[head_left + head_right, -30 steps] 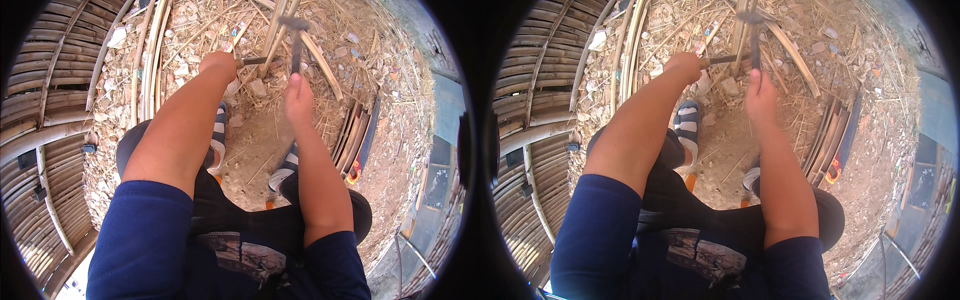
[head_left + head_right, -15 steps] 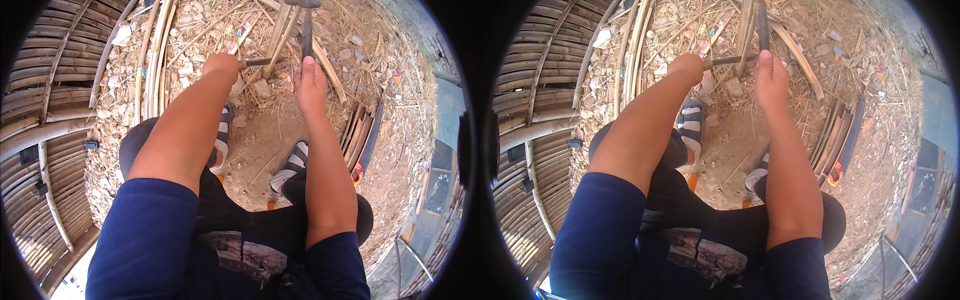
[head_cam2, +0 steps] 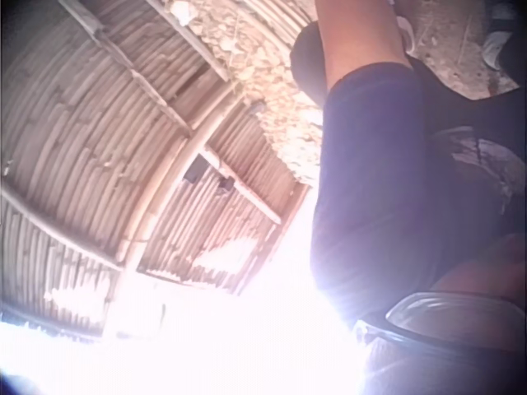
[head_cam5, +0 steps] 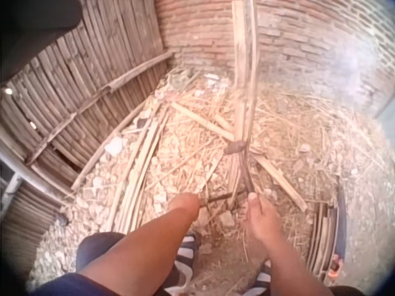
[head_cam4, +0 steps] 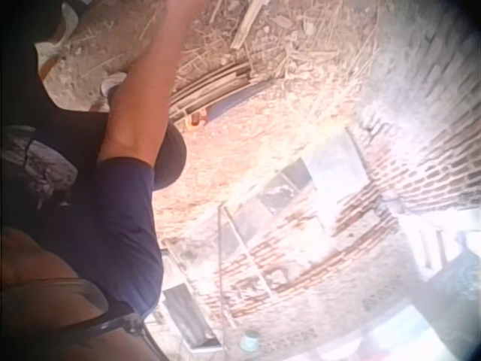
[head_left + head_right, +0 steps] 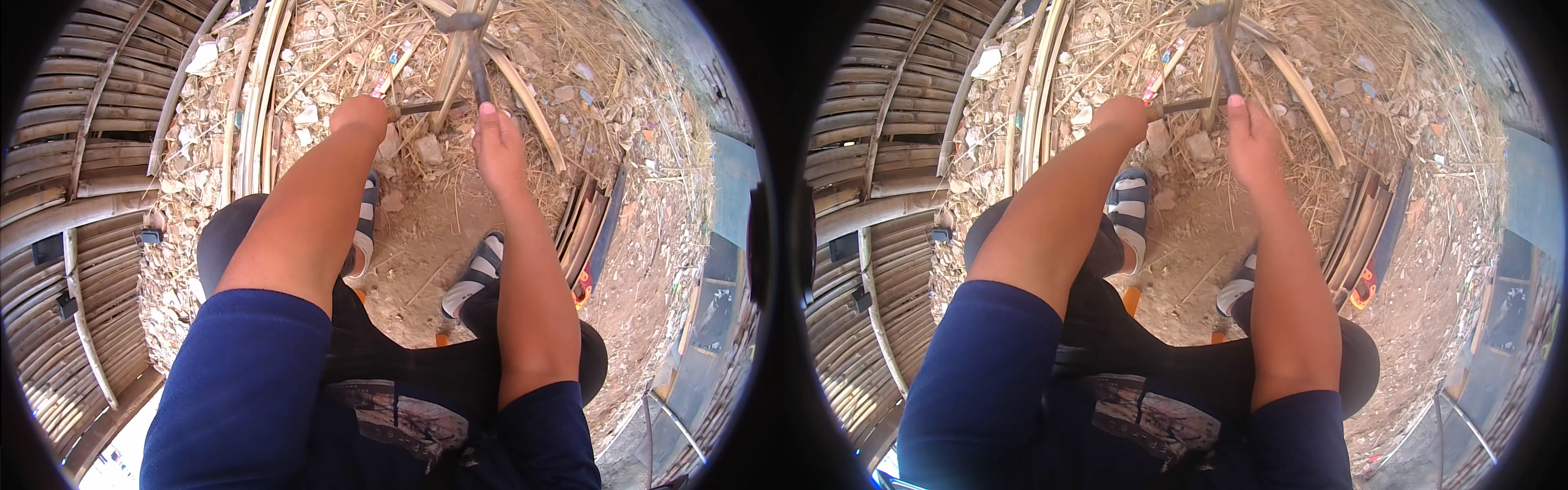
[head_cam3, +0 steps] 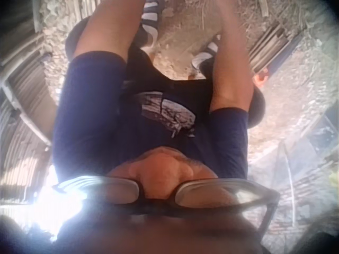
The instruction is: The person uses a machete and a hammer to split a length of bamboo into smaller strips while working on the ground.
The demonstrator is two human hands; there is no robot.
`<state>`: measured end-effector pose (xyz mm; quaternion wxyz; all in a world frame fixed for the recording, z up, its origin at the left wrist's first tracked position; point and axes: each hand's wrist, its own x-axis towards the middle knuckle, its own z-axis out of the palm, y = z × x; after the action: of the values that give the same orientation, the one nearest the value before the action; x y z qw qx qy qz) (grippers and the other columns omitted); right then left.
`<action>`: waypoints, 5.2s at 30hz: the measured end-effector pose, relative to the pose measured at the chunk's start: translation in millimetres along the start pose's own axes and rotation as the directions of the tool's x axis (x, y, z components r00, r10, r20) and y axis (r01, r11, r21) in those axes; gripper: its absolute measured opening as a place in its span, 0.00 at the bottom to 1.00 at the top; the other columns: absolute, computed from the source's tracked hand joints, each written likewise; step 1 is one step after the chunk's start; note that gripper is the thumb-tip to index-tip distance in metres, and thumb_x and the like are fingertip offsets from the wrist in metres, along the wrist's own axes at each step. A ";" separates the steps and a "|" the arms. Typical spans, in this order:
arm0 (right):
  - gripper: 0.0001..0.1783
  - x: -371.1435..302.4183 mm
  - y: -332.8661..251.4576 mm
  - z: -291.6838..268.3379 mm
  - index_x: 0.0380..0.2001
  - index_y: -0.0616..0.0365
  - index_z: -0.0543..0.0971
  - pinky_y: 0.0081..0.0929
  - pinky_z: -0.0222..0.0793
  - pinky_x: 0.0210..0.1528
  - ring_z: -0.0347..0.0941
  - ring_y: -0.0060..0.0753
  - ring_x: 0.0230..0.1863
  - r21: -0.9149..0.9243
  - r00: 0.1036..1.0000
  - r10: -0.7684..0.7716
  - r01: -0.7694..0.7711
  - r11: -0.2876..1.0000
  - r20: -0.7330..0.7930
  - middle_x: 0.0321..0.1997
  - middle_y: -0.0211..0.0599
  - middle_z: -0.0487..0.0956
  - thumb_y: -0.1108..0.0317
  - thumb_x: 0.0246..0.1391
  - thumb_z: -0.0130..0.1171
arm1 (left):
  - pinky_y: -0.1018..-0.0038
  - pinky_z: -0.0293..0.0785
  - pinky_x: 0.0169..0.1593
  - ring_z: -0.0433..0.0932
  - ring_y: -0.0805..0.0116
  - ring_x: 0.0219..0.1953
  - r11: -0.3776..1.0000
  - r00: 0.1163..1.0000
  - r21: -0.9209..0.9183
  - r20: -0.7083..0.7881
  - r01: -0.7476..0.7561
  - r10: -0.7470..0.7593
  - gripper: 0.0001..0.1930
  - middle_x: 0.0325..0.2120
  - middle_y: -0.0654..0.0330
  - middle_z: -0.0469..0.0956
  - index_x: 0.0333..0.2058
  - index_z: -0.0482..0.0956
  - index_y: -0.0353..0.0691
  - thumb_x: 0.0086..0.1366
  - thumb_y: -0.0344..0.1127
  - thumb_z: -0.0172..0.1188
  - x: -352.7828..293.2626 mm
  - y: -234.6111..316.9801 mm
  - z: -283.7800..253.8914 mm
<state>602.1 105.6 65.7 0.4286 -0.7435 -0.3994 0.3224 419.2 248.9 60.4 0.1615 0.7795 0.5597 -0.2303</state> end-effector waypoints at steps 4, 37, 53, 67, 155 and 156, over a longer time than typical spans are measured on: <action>0.30 -18.6 -0.5 18.8 0.38 0.62 0.77 0.47 0.70 0.37 0.75 0.51 0.30 -0.028 0.989 -0.075 0.072 0.997 -0.130 0.26 0.47 0.77 0.42 0.73 0.43 | 0.60 0.84 0.50 0.85 0.54 0.50 1.000 1.000 0.009 0.009 -0.008 0.008 0.14 0.47 0.52 0.85 0.49 0.85 0.41 0.66 0.34 0.62 1.9 -7.7 2.8; 0.31 4.1 31.8 -11.5 0.37 0.63 0.78 0.39 0.69 0.35 0.74 0.44 0.28 0.081 0.981 0.159 -0.169 0.982 0.110 0.25 0.44 0.76 0.41 0.71 0.49 | 0.59 0.82 0.50 0.85 0.54 0.48 0.998 0.998 0.025 -0.020 -0.066 0.066 0.16 0.45 0.52 0.85 0.48 0.84 0.42 0.66 0.43 0.63 10.8 -4.7 3.6; 0.34 -17.4 39.7 23.9 0.38 0.65 0.79 0.45 0.71 0.41 0.77 0.52 0.33 -0.169 0.953 0.239 -0.209 0.963 0.188 0.28 0.51 0.79 0.39 0.71 0.46 | 0.57 0.82 0.50 0.85 0.51 0.47 0.998 0.998 0.016 0.014 -0.059 0.059 0.20 0.44 0.53 0.85 0.49 0.84 0.42 0.66 0.49 0.65 20.8 -7.3 15.9; 0.34 -6.6 26.9 16.1 0.42 0.63 0.80 0.41 0.70 0.41 0.76 0.46 0.34 -0.074 0.969 0.176 -0.166 0.983 0.173 0.29 0.47 0.79 0.37 0.70 0.46 | 0.57 0.82 0.49 0.85 0.52 0.46 0.995 0.996 0.050 -0.002 -0.089 0.089 0.19 0.43 0.50 0.85 0.47 0.84 0.41 0.66 0.49 0.64 26.8 -11.3 21.6; 0.34 -72.0 101.1 -58.8 0.41 0.66 0.80 0.58 0.69 0.48 0.77 0.68 0.40 -0.133 0.865 0.169 -0.260 0.956 -0.472 0.34 0.60 0.81 0.42 0.73 0.41 | 0.58 0.84 0.48 0.86 0.53 0.47 0.941 0.961 0.236 -0.077 -0.242 0.266 0.12 0.44 0.53 0.86 0.48 0.85 0.45 0.71 0.38 0.57 -21.6 97.0 -6.4; 0.34 -76.5 118.9 -51.2 0.40 0.66 0.80 0.58 0.69 0.48 0.78 0.68 0.40 -0.193 0.868 0.248 -0.357 0.914 -0.430 0.34 0.60 0.81 0.42 0.72 0.41 | 0.58 0.84 0.48 0.86 0.53 0.47 0.937 0.955 0.237 -0.088 -0.257 0.284 0.12 0.44 0.52 0.86 0.48 0.85 0.45 0.71 0.38 0.58 -21.4 103.5 -9.1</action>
<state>645.8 -17.6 -8.5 0.3400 -0.8976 -0.2213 0.1722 513.2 203.2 79.1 0.0687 0.8748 0.4264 -0.2196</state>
